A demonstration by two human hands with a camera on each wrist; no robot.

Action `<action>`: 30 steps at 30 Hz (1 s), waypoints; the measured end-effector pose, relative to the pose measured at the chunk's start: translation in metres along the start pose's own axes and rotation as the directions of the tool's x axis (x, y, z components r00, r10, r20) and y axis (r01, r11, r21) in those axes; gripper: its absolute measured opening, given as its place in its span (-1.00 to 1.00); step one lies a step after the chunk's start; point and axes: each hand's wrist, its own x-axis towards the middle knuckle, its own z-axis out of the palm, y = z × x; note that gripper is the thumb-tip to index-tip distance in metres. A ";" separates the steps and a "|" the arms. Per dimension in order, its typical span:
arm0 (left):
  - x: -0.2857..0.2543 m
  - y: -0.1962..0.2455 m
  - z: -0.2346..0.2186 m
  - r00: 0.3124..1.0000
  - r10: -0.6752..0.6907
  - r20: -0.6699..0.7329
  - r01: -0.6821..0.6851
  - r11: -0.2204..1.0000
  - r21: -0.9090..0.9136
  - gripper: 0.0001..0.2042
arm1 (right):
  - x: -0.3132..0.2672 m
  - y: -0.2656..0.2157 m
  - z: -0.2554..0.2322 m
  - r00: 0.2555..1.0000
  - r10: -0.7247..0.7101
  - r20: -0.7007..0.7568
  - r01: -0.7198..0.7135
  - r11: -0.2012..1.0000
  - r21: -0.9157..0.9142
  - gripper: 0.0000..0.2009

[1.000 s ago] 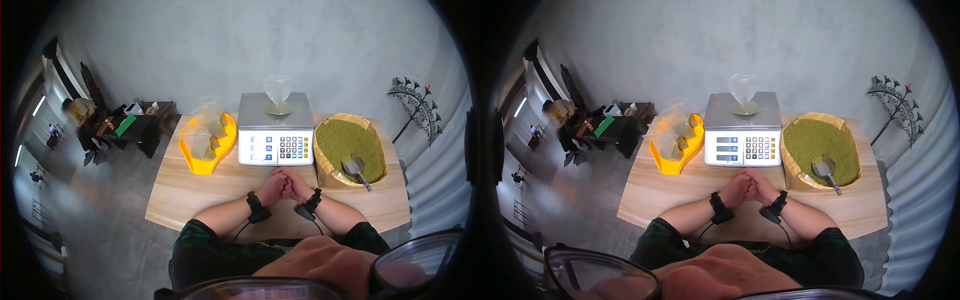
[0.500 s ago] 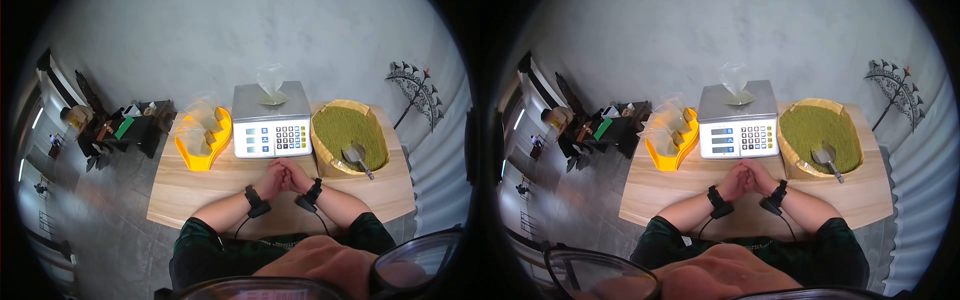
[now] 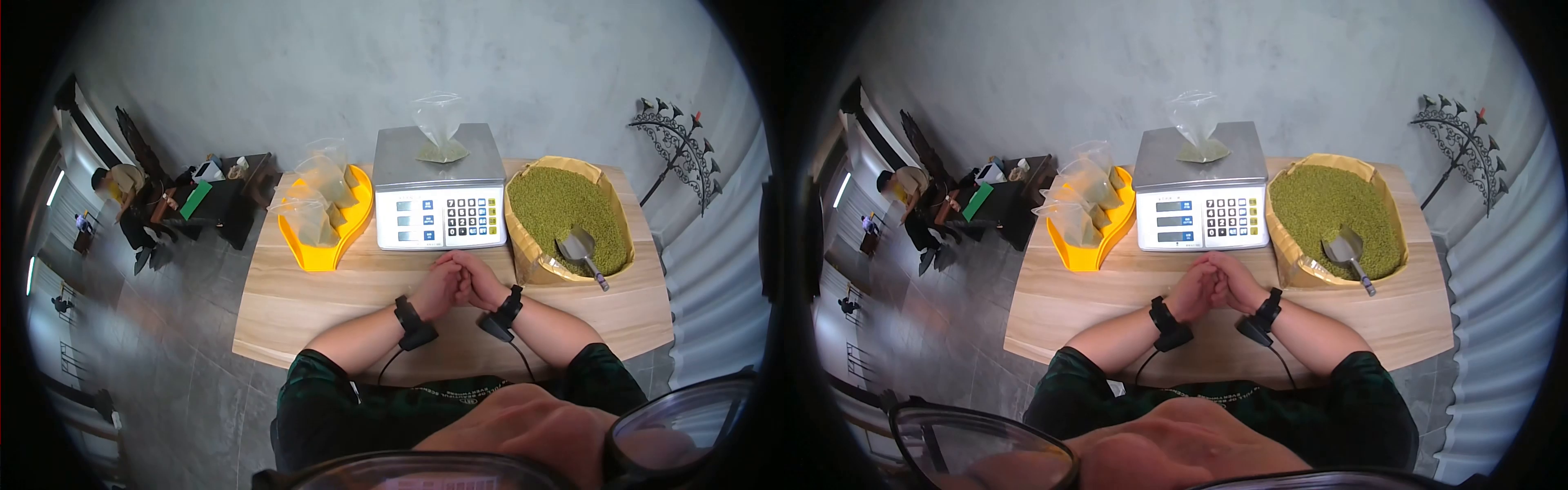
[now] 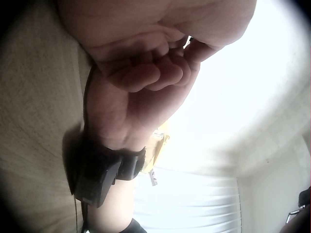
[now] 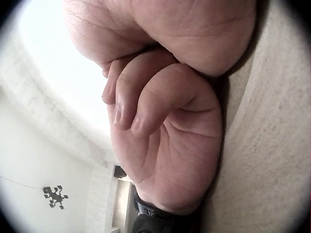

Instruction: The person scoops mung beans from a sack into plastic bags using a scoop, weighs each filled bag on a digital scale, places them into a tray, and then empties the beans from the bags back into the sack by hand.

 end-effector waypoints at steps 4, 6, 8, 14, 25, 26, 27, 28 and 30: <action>0.002 -0.002 -0.004 0.999 -0.031 0.027 0.031 0.999 -0.009 -0.80 | 0.001 0.002 -0.002 1.000 0.001 0.000 -0.001 1.000 0.002 -0.59; 0.002 -0.002 -0.004 0.999 -0.034 0.027 0.034 0.999 -0.006 -0.79 | 0.000 0.000 -0.002 1.000 0.005 0.010 -0.005 1.000 -0.003 -0.59; 0.000 -0.001 -0.003 0.999 -0.045 0.029 0.045 0.999 -0.004 -0.78 | -0.001 -0.001 -0.002 1.000 0.008 0.019 -0.008 1.000 -0.005 -0.59; 0.000 0.001 -0.001 1.000 -0.021 -0.005 0.021 1.000 0.014 -0.82 | 0.001 0.000 -0.001 1.000 0.006 0.006 -0.006 1.000 0.011 -0.60; -0.001 0.001 -0.004 0.998 -0.036 0.043 0.037 0.999 -0.011 -0.82 | -0.002 -0.004 0.002 0.999 0.035 0.007 -0.035 0.999 -0.001 -0.60; -0.001 0.001 -0.004 0.998 -0.046 0.046 0.047 0.999 -0.011 -0.81 | -0.002 -0.003 0.002 0.999 0.033 0.008 -0.033 0.999 0.000 -0.60; 0.000 0.001 -0.005 0.998 -0.046 0.045 0.046 0.999 -0.008 -0.81 | -0.001 -0.003 0.002 1.000 0.025 0.011 -0.025 1.000 -0.004 -0.60; 0.000 0.001 -0.005 0.998 -0.047 0.044 0.047 0.999 -0.004 -0.80 | -0.001 -0.003 0.002 1.000 0.017 0.014 -0.017 1.000 -0.006 -0.60; 0.001 -0.002 -0.005 0.998 -0.056 0.038 0.056 0.998 0.003 -0.80 | -0.001 -0.003 0.002 1.000 0.012 0.007 -0.012 1.000 -0.002 -0.61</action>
